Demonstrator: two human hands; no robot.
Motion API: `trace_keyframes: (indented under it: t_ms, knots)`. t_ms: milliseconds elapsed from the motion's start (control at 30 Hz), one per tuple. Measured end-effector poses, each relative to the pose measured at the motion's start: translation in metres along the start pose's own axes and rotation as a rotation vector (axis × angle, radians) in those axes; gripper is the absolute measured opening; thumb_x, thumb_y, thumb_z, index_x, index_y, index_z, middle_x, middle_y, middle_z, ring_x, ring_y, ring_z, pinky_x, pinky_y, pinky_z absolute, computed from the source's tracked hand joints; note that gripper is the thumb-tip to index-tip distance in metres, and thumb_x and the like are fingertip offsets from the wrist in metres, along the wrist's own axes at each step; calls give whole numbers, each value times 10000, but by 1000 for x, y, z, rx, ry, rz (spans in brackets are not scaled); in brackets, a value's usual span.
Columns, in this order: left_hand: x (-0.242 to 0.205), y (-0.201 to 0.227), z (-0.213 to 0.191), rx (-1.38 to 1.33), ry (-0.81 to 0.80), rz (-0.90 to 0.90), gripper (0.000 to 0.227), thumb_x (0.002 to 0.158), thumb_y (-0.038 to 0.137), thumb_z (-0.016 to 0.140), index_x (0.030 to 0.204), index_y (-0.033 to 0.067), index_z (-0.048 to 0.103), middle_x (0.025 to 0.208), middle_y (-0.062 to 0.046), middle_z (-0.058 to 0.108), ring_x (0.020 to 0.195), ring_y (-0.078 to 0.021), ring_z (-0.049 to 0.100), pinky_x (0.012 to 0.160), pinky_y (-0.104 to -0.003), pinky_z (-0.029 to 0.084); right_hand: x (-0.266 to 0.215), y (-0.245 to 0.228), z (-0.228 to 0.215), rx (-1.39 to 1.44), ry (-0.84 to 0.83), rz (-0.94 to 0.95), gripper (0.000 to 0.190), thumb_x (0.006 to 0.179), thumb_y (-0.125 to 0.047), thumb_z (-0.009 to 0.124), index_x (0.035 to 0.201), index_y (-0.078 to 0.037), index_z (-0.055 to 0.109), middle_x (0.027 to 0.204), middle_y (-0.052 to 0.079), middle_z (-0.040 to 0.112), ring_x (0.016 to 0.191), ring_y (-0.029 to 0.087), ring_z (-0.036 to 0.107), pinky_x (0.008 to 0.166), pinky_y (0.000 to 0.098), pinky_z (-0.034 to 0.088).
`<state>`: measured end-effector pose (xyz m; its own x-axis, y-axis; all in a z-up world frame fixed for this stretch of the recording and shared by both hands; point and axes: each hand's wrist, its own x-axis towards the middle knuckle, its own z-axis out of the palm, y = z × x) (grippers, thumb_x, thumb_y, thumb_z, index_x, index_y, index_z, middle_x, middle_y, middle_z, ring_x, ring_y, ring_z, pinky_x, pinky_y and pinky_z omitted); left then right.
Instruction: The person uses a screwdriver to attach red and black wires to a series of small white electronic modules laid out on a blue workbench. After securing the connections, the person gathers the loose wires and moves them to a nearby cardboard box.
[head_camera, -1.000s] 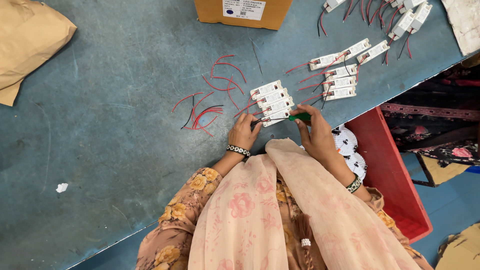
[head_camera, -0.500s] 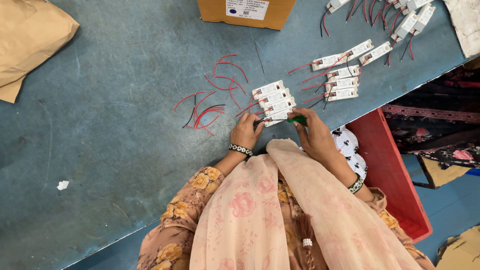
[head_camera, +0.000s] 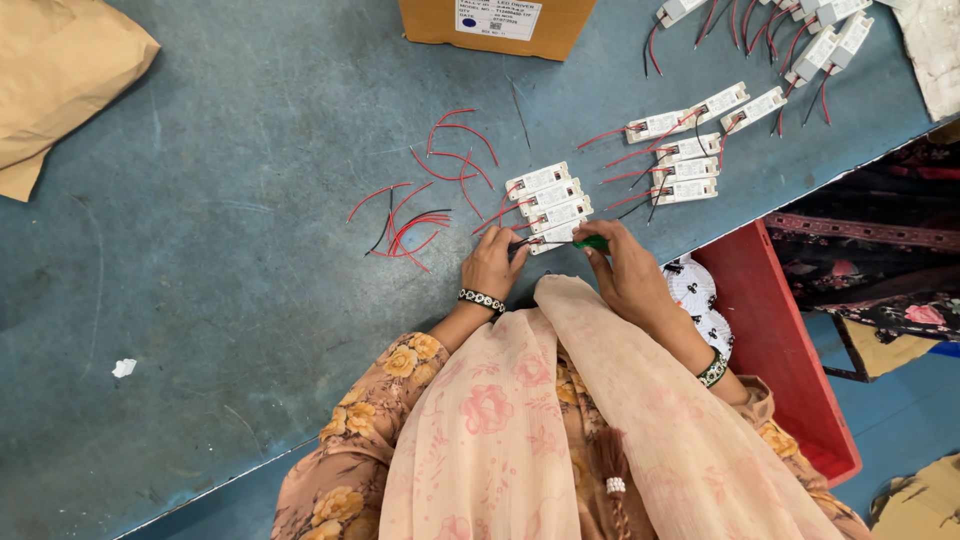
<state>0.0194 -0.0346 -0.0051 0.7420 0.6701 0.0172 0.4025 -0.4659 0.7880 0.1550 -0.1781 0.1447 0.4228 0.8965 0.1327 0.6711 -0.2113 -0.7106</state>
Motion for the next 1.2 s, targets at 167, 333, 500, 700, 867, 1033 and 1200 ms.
trace_keyframes:
  t_ms: [167,333,500,700,867,1033,1200]
  knots:
    - [1,-1,0,3,6,14,229,889,295,750,977,130,618,969,-59,638,850,-336,684,677,-465,540,0,0,-1,20,8,12,316,982,56,588,1284,-2,516,1173,150,682,1055,276,728,862,355,582]
    - [1,-1,2,14,2,10,233,885,295,754,965,127,615,964,-64,639,845,-341,681,678,-472,538,3,-1,-1,20,3,9,316,988,51,585,1291,-1,507,1183,146,676,1065,274,726,857,359,582]
    - [0,-4,5,18,-11,17,225,893,297,741,967,127,614,973,-66,641,852,-340,681,679,-474,539,4,-2,0,-66,-34,30,255,975,39,604,1213,-18,531,1179,153,667,1002,319,716,796,393,570]
    - [2,-3,8,33,-13,22,225,876,298,743,943,126,614,975,-60,653,857,-331,684,686,-481,541,3,1,14,-101,-22,-74,244,936,38,633,1130,-27,500,1160,122,677,1017,353,689,799,420,554]
    - [0,-4,9,27,-31,24,214,879,292,744,941,132,617,967,-54,657,854,-327,688,683,-481,541,-1,10,27,-141,-10,-133,272,900,42,644,1111,-57,504,1152,110,683,998,338,688,772,416,556]
    - [0,-3,12,40,-22,45,223,857,288,749,938,128,615,946,-53,656,849,-325,694,664,-498,529,-2,16,30,-123,1,-102,271,914,45,642,1107,-58,483,1140,105,676,996,341,685,755,420,549]
    - [3,-6,16,29,-36,36,234,880,311,740,953,121,626,963,-71,655,858,-343,684,671,-494,536,-3,13,30,-94,14,-127,258,931,49,626,1113,-52,474,1162,109,672,995,335,689,768,407,554]
